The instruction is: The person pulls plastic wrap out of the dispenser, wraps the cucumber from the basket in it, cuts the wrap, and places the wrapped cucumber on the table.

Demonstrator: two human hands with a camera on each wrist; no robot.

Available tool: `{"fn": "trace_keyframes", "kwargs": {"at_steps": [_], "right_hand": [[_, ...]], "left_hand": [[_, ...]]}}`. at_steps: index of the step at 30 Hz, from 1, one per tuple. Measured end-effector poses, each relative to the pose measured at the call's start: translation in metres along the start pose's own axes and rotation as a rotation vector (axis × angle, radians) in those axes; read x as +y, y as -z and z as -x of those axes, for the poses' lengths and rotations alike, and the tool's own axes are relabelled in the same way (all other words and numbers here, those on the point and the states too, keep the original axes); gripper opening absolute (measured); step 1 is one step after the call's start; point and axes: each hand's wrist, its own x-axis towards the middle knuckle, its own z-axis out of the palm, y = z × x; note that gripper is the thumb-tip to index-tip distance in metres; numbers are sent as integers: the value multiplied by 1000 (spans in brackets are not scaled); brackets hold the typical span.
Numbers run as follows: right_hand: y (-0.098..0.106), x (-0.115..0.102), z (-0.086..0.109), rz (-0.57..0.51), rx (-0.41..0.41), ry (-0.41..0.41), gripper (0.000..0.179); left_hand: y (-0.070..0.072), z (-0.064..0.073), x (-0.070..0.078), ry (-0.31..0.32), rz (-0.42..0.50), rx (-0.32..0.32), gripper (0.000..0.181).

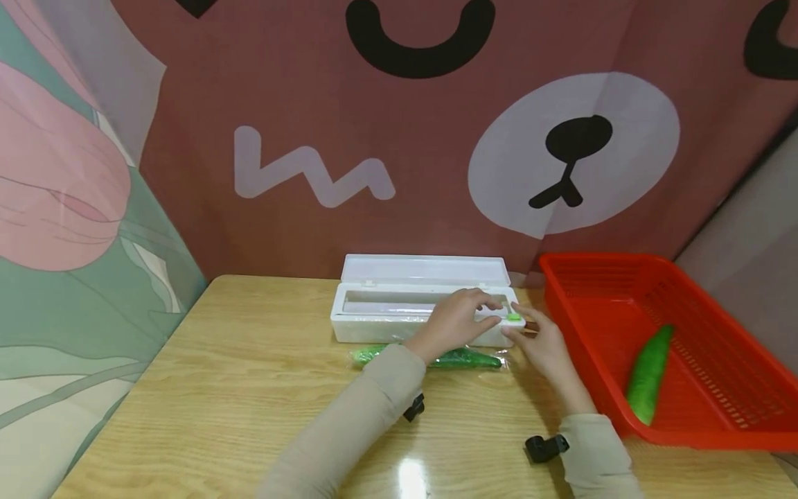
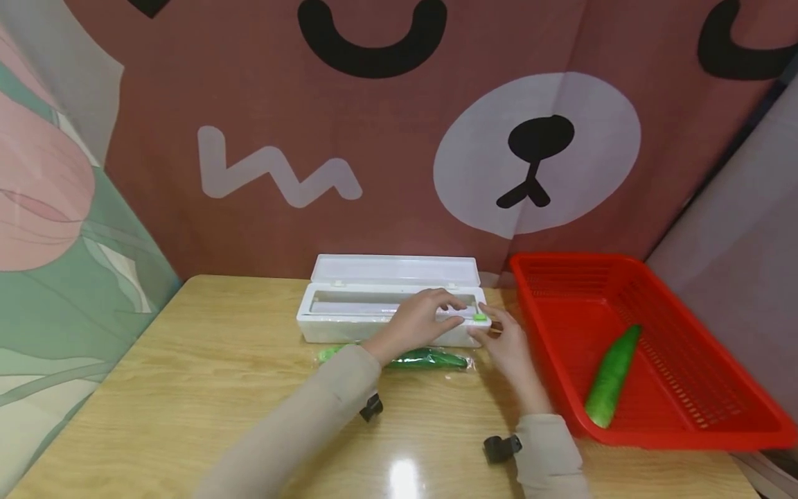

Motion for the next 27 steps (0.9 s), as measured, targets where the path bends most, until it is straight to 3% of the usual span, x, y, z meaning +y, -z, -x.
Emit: {"fn": "trace_keyframes", "kwargs": {"at_steps": [5, 10, 16, 27], "right_hand": [[3, 1, 1, -2, 16, 14, 51], [3, -3, 2, -11, 14, -1, 49], [3, -1, 2, -17, 15, -25, 47], [-1, 5, 0, -34, 33, 11, 44]], "left_hand": [[-9, -16, 6, -5, 11, -38, 27], [-20, -25, 11, 30, -28, -28, 24], [-30, -28, 13, 46, -53, -14, 24], [-36, -32, 15, 61, -85, 50, 22]]}}
